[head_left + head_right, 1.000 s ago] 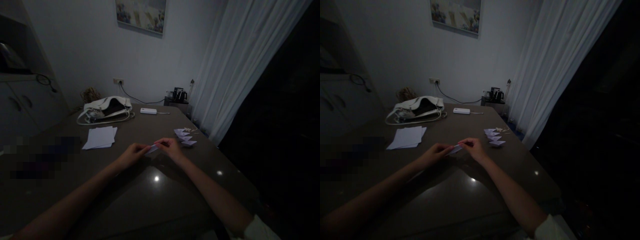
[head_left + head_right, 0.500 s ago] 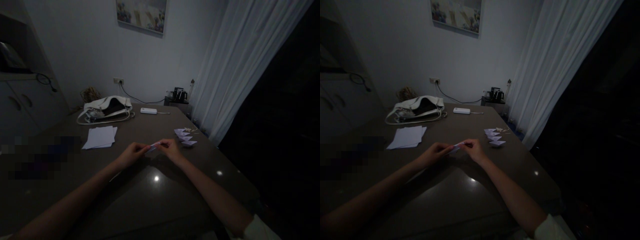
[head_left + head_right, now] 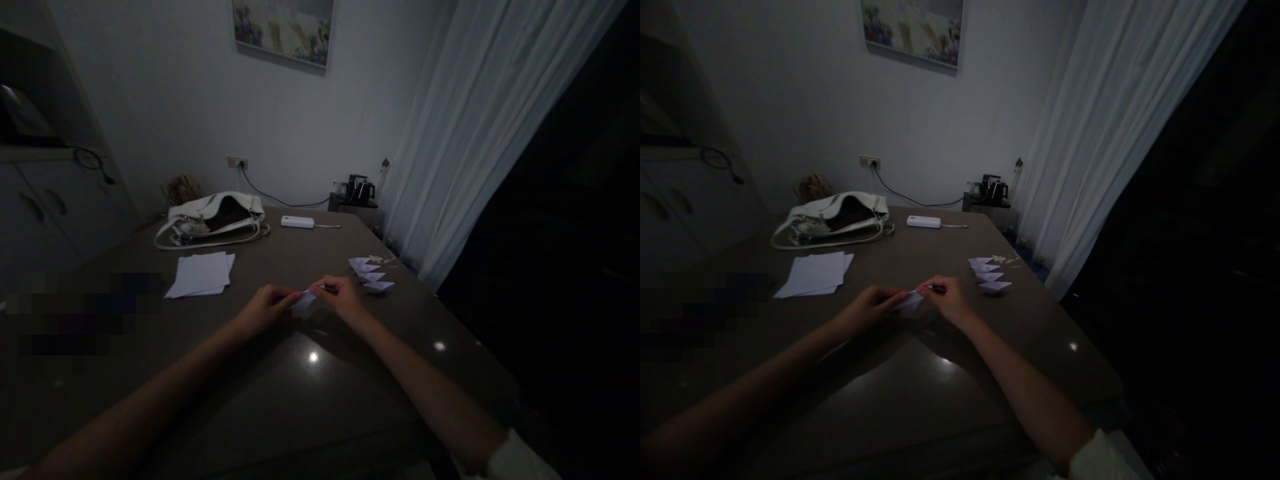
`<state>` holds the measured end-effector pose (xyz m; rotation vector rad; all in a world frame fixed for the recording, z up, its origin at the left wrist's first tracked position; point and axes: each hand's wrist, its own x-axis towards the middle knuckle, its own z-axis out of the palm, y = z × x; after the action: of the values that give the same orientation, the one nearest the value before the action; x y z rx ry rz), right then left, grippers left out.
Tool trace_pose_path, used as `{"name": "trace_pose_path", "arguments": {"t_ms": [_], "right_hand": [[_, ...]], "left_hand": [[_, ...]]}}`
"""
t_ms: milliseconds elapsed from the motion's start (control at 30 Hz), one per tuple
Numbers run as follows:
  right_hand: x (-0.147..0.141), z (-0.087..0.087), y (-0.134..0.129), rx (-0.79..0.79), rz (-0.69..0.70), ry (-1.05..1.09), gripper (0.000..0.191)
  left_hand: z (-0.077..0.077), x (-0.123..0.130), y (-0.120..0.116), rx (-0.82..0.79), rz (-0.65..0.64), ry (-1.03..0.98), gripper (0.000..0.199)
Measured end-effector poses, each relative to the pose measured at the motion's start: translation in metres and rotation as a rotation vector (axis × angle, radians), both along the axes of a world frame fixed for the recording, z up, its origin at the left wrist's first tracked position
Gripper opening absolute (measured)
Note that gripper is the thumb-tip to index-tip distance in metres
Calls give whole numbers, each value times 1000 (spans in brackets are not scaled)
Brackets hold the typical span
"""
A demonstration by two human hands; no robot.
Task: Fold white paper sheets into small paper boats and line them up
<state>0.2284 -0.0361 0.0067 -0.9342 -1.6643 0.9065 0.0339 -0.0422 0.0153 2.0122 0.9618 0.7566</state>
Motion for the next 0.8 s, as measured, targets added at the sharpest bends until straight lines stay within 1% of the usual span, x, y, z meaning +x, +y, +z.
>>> {"name": "trace_pose_path", "arguments": {"t_ms": [100,267,467,667,800], "right_hand": [[2,1,2,-13,-20,36,16],[1,-1,3,-54,-38,64,18],[-1,-2,-1,-113,14,1,21],[0,1,-2,-55,21,-48,19],[-2,3,-5,-9,54,-83,18]], "left_hand": [[0,-2,3,-16,12,-21,46],[1,-3,3,65,45,8,44],[1,-1,-1,103,28,48,42],[1,1,-4,112,8,52,42],[3,1,-6,149,10,69,45]]}}
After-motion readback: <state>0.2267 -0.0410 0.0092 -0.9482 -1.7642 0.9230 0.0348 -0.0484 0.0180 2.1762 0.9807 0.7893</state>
